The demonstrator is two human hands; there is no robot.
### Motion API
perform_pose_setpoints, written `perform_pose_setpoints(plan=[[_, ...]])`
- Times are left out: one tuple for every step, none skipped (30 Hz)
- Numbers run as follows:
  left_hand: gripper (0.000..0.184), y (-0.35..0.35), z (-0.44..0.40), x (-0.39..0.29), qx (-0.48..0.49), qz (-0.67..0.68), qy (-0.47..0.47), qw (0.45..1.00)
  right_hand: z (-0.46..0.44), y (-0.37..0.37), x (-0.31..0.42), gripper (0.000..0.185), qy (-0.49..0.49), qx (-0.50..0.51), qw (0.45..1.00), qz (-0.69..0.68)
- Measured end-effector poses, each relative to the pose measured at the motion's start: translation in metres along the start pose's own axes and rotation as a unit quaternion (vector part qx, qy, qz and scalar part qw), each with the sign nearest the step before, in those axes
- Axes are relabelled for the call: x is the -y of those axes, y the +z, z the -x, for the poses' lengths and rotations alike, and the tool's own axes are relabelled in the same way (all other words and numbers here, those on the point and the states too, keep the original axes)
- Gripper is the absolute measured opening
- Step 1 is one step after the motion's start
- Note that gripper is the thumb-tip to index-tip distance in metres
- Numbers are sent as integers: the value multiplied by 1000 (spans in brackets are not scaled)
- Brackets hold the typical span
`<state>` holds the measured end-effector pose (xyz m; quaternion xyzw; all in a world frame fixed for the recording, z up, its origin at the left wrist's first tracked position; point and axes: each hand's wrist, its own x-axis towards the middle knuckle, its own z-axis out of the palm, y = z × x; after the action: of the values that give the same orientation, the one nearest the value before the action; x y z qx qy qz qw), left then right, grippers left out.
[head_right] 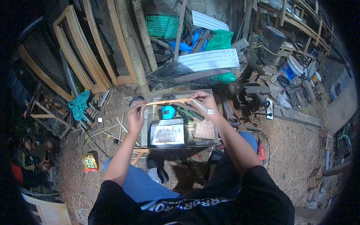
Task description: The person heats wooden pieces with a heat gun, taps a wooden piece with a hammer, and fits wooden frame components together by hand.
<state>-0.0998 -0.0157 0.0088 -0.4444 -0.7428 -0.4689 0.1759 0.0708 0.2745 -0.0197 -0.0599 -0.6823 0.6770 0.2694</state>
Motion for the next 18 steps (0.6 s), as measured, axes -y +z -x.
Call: perform_pose_setpoints(plan=[[10, 1, 2, 2, -2, 4, 3, 1000, 0, -1, 0, 17, 13, -6, 1000, -1], [10, 2, 3, 3, -4, 9, 6, 1000, 1, -2, 0, 17, 4, -6, 1000, 3], [9, 4, 4, 2, -12, 22, 9, 1000, 1, -1, 1, 16, -4, -7, 1000, 7], [8, 6, 5, 1, -20, 35, 11, 999, 2, -1, 3, 16, -12, -7, 1000, 11], [7, 7, 5, 1, -27, 48, 14, 998, 2, -1, 4, 17, -30, -4, 999, 14], [8, 7, 4, -2, -30, 52, 26, 998, 1, -2, 5, 17, -47, -1, 999, 16], [9, 6, 4, -5, -33, 56, 37, 997, 1, -2, 6, 18, -64, 3, 998, 18], [9, 5, 4, -8, -35, 59, 48, 996, 1, 0, 6, 19, -65, -2, 998, 16], [10, 5, 4, -7, -39, 52, 54, 996, 1, 2, 5, 21, -67, -7, 998, 14], [12, 5, 3, -5, -43, 45, 61, 996, 1, 2, 5, 22, -69, -12, 997, 12], [13, 4, 3, -4, -47, 37, 66, 996, 1, 3, 5, 23, -59, -18, 998, 10], [14, 4, 4, -1, -44, 56, 46, 996, 0, 3, 2, 24, -48, -24, 999, 7], [16, 5, 5, 1, -42, 75, 26, 996, -1, 2, 1, 26, -38, -30, 999, 5], [17, 5, 5, 3, -40, 93, 7, 995, -1, 1, -1, 26, -42, -27, 999, -9], [18, 6, 6, 5, -44, 101, 5, 994, -1, 0, 0, 27, -45, -24, 998, -22], [18, 7, 6, 7, -48, 109, 4, 993, -1, 0, 0, 27, -49, -20, 998, -35], [19, 7, 6, 9, -52, 116, 2, 992, 0, 0, 0, 27, -40, -26, 998, -28], [20, 6, 5, 11, -46, 110, 9, 993, 1, 0, 2, 27, -32, -32, 999, -21]])
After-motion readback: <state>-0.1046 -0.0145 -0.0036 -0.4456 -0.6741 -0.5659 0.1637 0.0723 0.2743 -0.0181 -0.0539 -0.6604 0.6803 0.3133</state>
